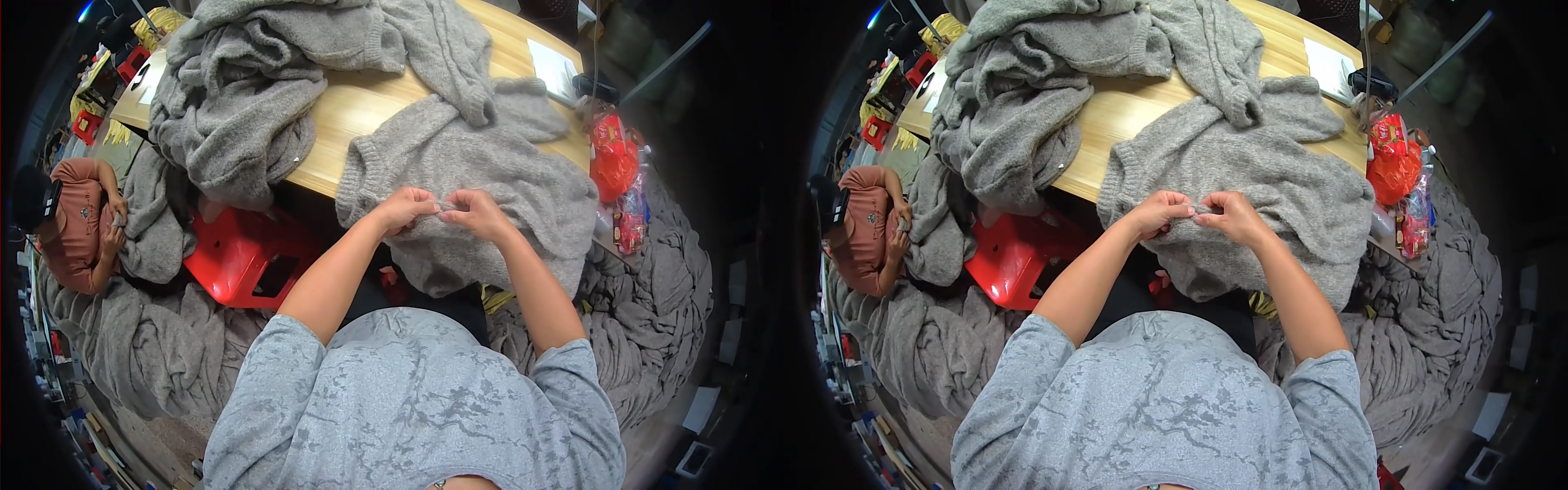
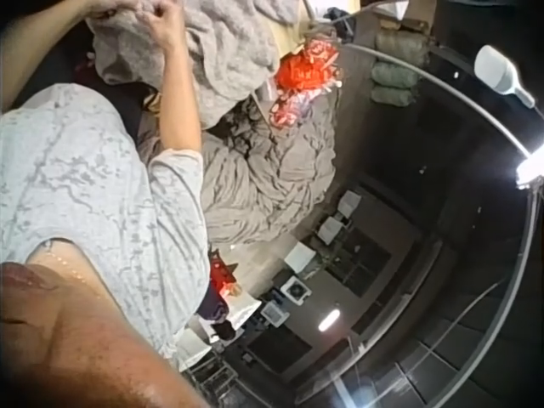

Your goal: Inspecting knitted grey garments for quality control on a factory production floor.

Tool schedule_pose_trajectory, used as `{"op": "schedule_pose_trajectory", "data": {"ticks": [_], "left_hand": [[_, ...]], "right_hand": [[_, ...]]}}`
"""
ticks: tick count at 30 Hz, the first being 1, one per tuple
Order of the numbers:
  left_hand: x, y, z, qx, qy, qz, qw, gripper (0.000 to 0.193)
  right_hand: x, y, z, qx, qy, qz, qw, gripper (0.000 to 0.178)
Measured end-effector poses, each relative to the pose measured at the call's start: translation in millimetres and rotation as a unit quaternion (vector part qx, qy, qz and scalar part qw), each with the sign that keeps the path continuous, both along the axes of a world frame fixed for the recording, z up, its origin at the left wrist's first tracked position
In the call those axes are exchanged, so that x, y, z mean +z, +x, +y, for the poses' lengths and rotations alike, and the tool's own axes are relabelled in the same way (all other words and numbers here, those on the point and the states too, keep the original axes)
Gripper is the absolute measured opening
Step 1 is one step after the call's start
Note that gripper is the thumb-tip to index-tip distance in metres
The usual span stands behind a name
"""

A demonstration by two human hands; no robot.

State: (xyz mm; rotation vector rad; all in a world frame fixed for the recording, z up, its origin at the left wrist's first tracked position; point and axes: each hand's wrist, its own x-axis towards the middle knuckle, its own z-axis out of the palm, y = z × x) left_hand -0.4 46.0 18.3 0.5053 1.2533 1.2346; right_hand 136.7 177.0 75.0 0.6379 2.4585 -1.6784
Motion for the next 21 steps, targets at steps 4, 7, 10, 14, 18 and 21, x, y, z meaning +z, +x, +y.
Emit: {"op": "schedule_pose_trajectory", "data": {"ticks": [4, 7, 10, 14, 18, 21], "left_hand": [[8.6, -3.2, 0.7, -0.01, -0.03, -0.053, 0.998, 0.007], [12.0, -3.0, 3.1, 0.024, -0.067, -0.063, 0.996, 0.007], [6.1, -4.6, 1.9, 0.043, -0.074, -0.09, 0.992, 0.008], [10.2, -4.7, 2.5, 0.037, -0.077, -0.085, 0.993, 0.007], [5.6, -6.8, 1.6, 0.009, -0.048, -0.114, 0.992, 0.006], [4.2, -9.6, -2.0, -0.009, -0.027, -0.131, 0.991, 0.007]], "right_hand": [[-0.9, 2.3, -8.6, -0.01, 0.069, 0.084, 0.994, 0.02], [-4.4, 2.6, -5.5, -0.018, 0.02, 0.071, 0.997, 0.019], [-7.2, 1.6, 0.0, -0.028, -0.066, 0.024, 0.997, 0.018], [-15.8, 3.6, 7.0, -0.019, -0.095, 0.023, 0.995, 0.016], [-18.9, 5.0, 12.6, -0.039, -0.213, 0.059, 0.975, 0.011], [-19.6, 5.2, 16.1, -0.042, -0.266, 0.06, 0.961, 0.01]]}}
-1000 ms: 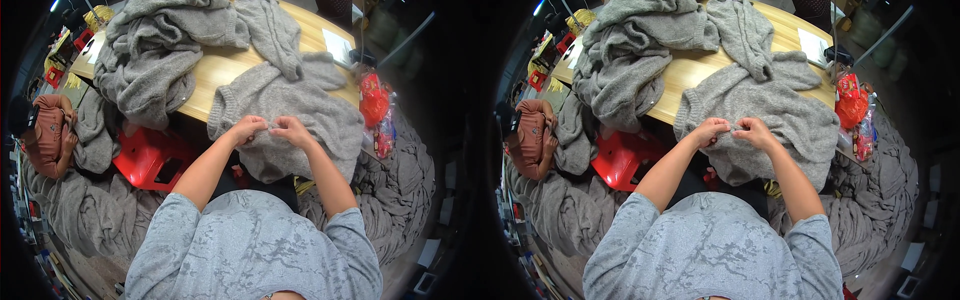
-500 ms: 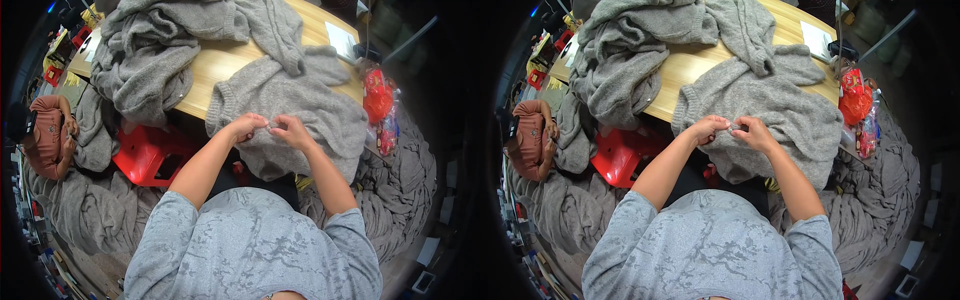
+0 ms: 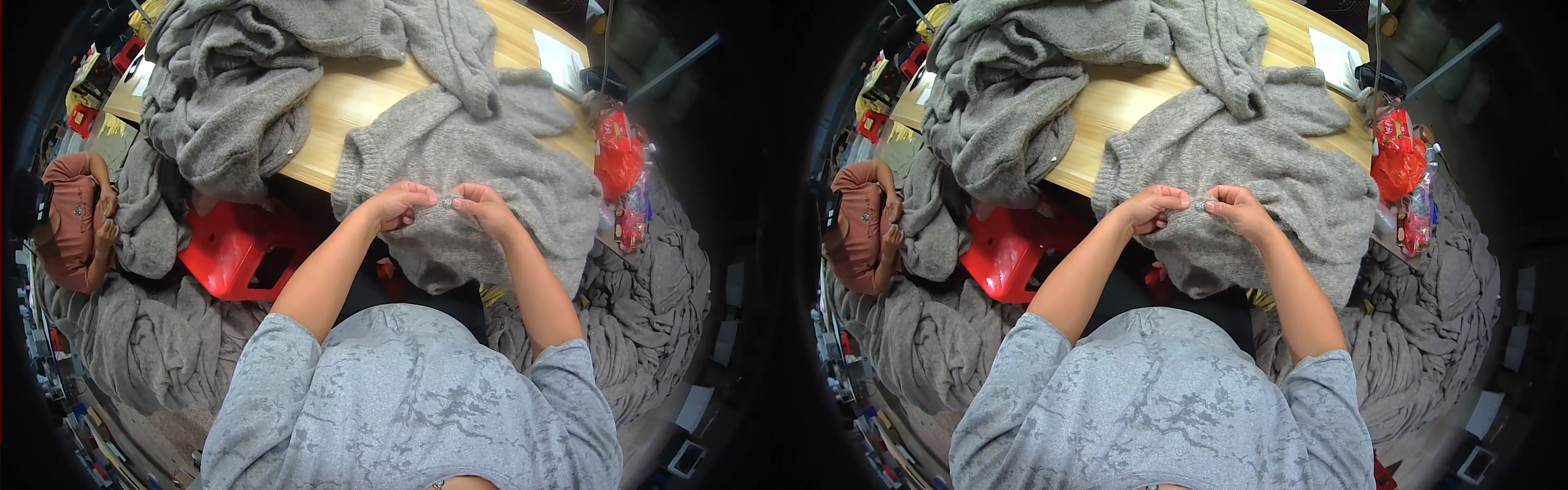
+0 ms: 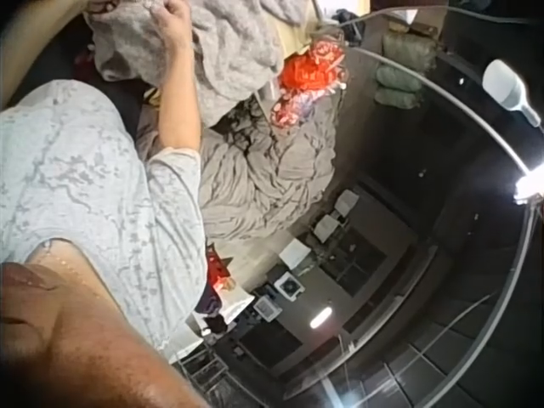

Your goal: Inspecting knitted grey garments for quality control on a factory production floor.

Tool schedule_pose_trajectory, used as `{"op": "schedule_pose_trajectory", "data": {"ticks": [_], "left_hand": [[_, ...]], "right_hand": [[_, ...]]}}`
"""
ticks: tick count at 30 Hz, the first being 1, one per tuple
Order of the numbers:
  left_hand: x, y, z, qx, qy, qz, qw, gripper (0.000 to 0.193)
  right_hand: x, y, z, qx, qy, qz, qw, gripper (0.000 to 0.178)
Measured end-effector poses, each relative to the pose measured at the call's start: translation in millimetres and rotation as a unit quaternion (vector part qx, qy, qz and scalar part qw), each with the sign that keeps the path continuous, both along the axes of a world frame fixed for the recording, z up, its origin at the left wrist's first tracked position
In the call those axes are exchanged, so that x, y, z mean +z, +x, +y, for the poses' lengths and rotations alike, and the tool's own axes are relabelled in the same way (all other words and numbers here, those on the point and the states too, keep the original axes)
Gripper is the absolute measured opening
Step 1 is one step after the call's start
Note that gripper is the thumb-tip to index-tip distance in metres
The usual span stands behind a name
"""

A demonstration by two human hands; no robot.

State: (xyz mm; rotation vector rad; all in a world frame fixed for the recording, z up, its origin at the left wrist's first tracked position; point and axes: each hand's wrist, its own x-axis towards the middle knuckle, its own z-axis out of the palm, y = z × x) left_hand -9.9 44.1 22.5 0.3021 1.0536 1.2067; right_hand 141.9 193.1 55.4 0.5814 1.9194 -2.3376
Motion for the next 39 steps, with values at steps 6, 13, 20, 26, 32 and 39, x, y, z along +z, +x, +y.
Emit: {"op": "schedule_pose_trajectory", "data": {"ticks": [6, 13, 20, 26, 32, 39], "left_hand": [[-0.6, 0.4, 0.3, 0.0, 0.018, 0.007, 1.0, 0.014], [-3.7, -1.9, -1.3, 0.012, 0.017, -0.008, 1.0, 0.017], [1.6, -0.2, -0.2, -0.002, 0.033, -0.016, 0.999, 0.018], [-1.9, -0.9, 0.2, -0.013, 0.042, -0.015, 0.999, 0.023], [2.7, 3.2, -0.5, 0.012, 0.03, -0.001, 0.999, 0.019], [7.6, 9.6, 1.1, 0.044, -0.01, 0.071, 0.996, 0.015]], "right_hand": [[-4.4, -2.8, -2.7, -0.021, 0.007, -0.01, 1.0, 0.009], [27.9, 0.9, -31.3, -0.012, 0.577, 0.181, 0.797, 0.022], [18.9, 1.2, -30.1, -0.036, 0.507, 0.13, 0.851, 0.012], [13.2, -0.8, -32.1, -0.096, 0.352, 0.07, 0.928, 0.01], [10.9, 1.1, -31.1, -0.11, 0.348, 0.043, 0.93, 0.011], [9.5, -0.9, -38.9, -0.136, 0.37, 0.069, 0.917, 0.01]]}}
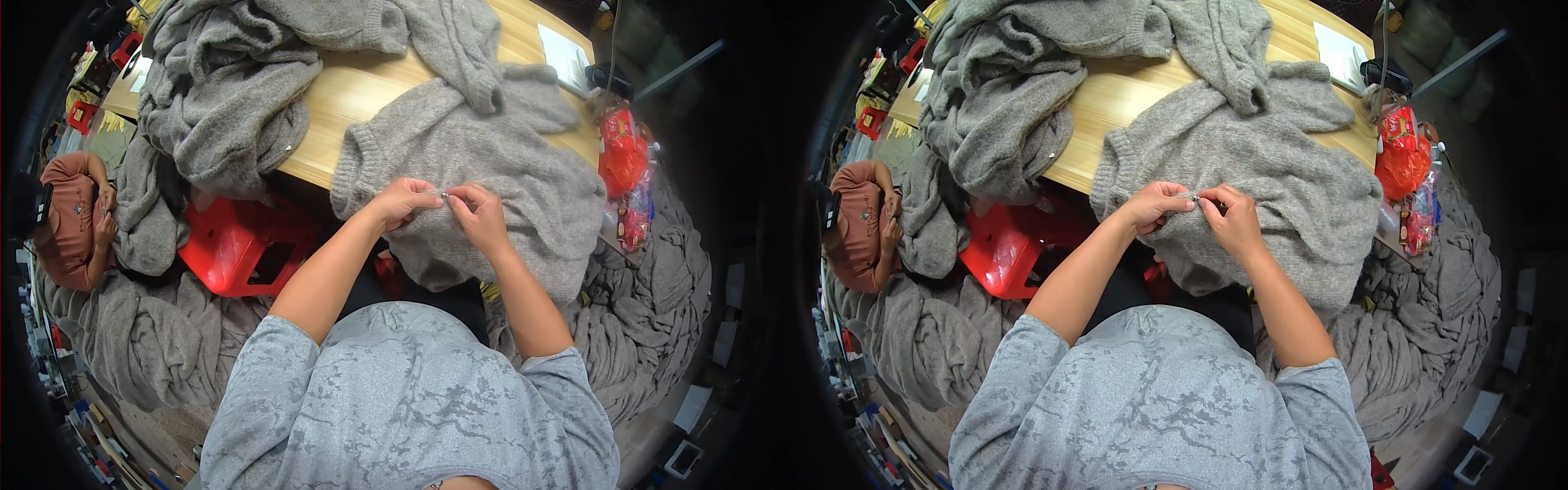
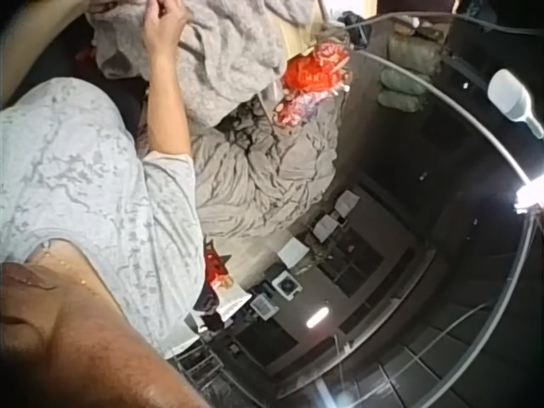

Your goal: Inspecting knitted grey garments for quality control on a factory production floor.

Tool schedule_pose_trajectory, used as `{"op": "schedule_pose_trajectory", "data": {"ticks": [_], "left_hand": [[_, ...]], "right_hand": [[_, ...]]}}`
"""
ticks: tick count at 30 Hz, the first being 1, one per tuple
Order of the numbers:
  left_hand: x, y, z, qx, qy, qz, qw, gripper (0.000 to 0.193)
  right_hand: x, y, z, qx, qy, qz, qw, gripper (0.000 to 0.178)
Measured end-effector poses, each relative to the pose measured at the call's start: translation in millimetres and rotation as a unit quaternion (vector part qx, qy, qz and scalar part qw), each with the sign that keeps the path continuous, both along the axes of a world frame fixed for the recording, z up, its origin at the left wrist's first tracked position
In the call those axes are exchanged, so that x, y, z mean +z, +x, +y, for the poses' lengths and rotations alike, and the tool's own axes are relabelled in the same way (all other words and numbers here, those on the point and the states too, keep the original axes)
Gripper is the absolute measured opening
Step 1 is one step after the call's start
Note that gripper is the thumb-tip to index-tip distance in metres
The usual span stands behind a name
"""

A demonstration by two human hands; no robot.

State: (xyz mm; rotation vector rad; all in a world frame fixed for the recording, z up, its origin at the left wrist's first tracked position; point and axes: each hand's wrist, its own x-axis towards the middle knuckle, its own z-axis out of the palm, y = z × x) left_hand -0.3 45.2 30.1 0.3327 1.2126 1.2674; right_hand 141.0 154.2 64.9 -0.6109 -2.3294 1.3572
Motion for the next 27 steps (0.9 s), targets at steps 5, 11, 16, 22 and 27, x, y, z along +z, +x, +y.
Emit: {"op": "schedule_pose_trajectory", "data": {"ticks": [5, 11, 16, 22, 27], "left_hand": [[-2.8, 2.3, 0.2, 0.006, 0.017, 0.023, 1.0, 0.017], [0.1, 0.3, -1.7, 0.003, 0.039, 0.008, 0.999, 0.023], [-4.0, -2.3, -2.3, -0.011, 0.063, -0.043, 0.997, 0.024], [-5.9, -1.8, -2.3, 0.011, 0.052, -0.051, 0.997, 0.03], [-4.5, -2.6, -2.0, 0.015, 0.04, -0.047, 0.998, 0.029]], "right_hand": [[-4.9, -1.5, -2.7, -0.024, -0.003, 0.003, 1.0, 0.009], [-7.7, -0.7, -2.8, -0.03, -0.034, 0.02, 0.999, 0.009], [-8.1, -0.1, -3.2, -0.029, -0.027, 0.032, 0.999, 0.009], [-6.1, -0.6, -2.4, -0.029, -0.028, 0.026, 0.999, 0.011], [-4.9, -3.9, -3.7, -0.039, 0.02, 0.047, 0.998, 0.013]]}}
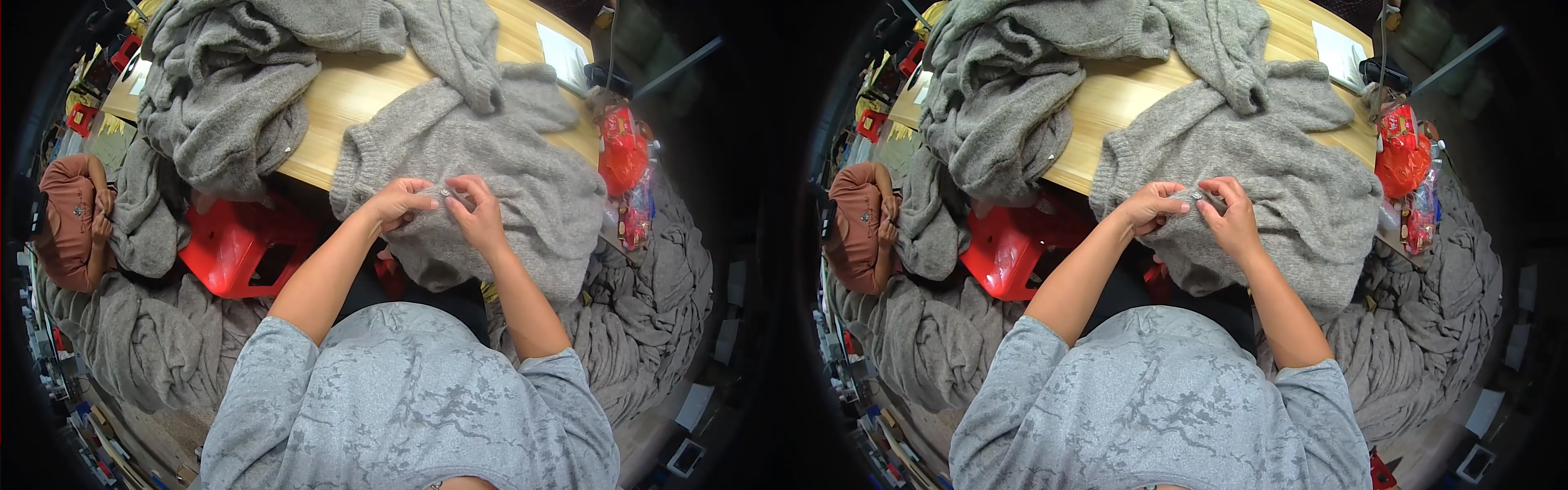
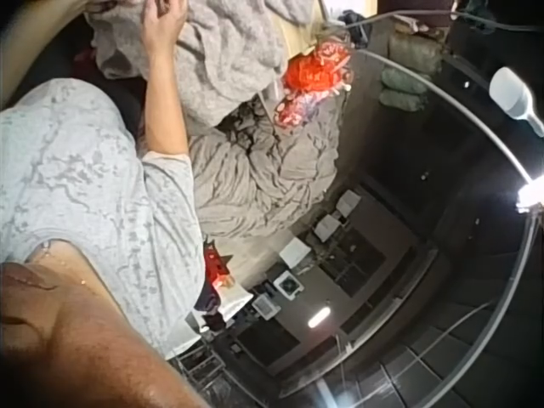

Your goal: Inspecting knitted grey garments for quality control on a factory production floor.

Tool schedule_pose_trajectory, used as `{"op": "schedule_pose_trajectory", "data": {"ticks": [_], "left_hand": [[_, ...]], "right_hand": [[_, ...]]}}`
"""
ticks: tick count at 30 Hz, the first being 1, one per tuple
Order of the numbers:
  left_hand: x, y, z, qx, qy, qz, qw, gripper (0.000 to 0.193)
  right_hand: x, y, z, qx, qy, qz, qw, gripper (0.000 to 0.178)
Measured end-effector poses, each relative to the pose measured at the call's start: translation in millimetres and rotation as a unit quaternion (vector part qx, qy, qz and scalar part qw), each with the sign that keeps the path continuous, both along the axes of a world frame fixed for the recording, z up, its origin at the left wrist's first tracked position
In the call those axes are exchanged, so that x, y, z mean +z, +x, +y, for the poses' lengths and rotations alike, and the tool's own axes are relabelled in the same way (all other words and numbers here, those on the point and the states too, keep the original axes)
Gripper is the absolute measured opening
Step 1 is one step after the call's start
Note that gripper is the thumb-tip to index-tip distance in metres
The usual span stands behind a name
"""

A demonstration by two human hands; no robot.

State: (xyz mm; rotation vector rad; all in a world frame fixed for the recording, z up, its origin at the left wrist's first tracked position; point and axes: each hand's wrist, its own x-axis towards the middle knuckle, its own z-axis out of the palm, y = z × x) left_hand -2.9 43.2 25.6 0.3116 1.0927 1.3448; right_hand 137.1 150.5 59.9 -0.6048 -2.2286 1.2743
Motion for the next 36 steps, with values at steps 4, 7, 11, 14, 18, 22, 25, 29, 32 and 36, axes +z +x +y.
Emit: {"op": "schedule_pose_trajectory", "data": {"ticks": [4, 7, 11, 14, 18, 22, 25, 29, 32, 36], "left_hand": [[7.6, 1.2, 0.4, -0.006, -0.018, 0.021, 1.0, 0.024], [-0.6, 1.4, 0.2, -0.001, -0.017, 0.039, 0.999, 0.02], [2.4, 3.3, 0.9, -0.001, -0.013, 0.045, 0.999, 0.018], [1.9, 3.6, 1.2, 0.002, -0.014, 0.043, 0.999, 0.017], [0.7, 2.8, 0.8, -0.004, -0.007, 0.039, 0.999, 0.019], [1.8, 2.6, 0.4, -0.008, -0.008, 0.038, 0.999, 0.02], [4.9, 3.4, 0.6, -0.007, -0.008, 0.036, 0.999, 0.022], [1.6, 2.4, 0.2, -0.009, -0.01, 0.033, 0.999, 0.024], [-2.9, 1.0, 0.2, -0.005, -0.014, 0.032, 0.999, 0.026], [-8.7, -1.6, 1.7, -0.014, 0.001, 0.013, 1.0, 0.022]], "right_hand": [[-0.4, -1.8, 4.1, 0.021, 0.024, -0.004, 0.999, 0.01], [0.8, -4.1, 6.0, 0.029, 0.003, -0.024, 0.999, 0.009], [1.5, -4.2, 7.9, 0.031, -0.018, -0.028, 0.999, 0.009], [-0.2, -3.0, 9.1, 0.034, -0.037, -0.03, 0.998, 0.009], [0.1, -1.3, 9.1, 0.035, -0.036, -0.031, 0.998, 0.009], [3.9, 0.0, 8.9, 0.028, -0.046, -0.04, 0.998, 0.01], [0.7, 0.8, 10.0, 0.025, -0.057, -0.036, 0.997, 0.009], [0.0, 0.1, 10.6, 0.027, -0.045, -0.028, 0.998, 0.008], [5.6, -0.4, 9.4, 0.028, -0.043, -0.043, 0.998, 0.01], [-4.3, -1.9, 10.9, 0.026, -0.086, 0.001, 0.996, 0.012]]}}
